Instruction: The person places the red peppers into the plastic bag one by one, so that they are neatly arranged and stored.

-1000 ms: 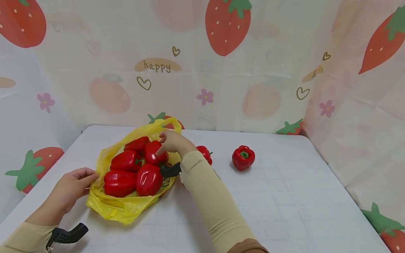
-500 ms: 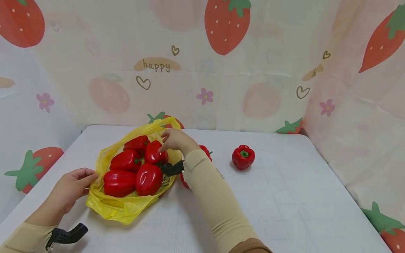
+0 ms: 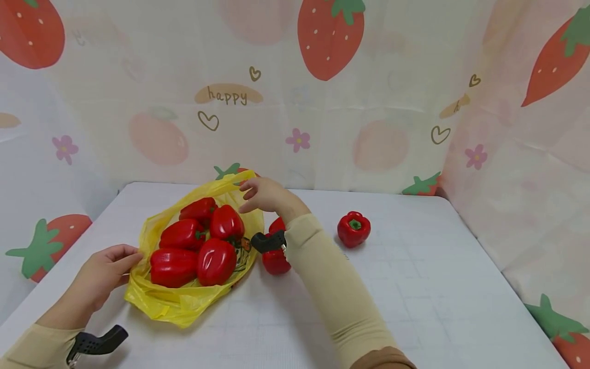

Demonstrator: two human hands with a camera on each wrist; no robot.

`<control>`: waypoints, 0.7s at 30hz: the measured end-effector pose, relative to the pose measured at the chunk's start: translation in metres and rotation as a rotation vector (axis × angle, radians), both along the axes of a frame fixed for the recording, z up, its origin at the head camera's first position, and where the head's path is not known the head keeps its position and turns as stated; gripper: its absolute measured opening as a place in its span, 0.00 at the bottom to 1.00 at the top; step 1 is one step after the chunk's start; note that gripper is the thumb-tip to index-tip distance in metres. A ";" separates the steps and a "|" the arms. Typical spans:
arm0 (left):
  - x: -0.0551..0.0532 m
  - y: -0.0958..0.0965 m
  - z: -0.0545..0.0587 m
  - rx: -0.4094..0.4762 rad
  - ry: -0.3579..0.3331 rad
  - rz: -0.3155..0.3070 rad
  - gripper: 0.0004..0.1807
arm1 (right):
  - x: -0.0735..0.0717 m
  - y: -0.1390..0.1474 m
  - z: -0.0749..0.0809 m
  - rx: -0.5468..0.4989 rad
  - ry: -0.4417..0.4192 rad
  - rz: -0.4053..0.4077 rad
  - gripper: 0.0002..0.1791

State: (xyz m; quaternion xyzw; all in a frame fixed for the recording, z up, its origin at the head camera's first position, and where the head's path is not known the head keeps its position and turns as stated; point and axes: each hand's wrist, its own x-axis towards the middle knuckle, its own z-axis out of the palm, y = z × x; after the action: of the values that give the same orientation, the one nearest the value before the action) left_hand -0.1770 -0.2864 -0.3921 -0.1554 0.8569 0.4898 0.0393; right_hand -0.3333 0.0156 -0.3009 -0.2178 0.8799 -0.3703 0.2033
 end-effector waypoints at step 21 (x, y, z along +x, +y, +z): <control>0.000 0.003 0.004 -0.003 0.004 -0.005 0.24 | 0.024 0.071 0.001 -0.054 0.022 0.010 0.28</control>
State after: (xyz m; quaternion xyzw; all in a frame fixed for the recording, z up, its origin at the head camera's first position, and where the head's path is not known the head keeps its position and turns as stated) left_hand -0.1767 -0.2831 -0.3884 -0.1522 0.8582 0.4886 0.0384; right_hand -0.3094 0.0862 -0.2995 -0.2315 0.8707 -0.3903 0.1895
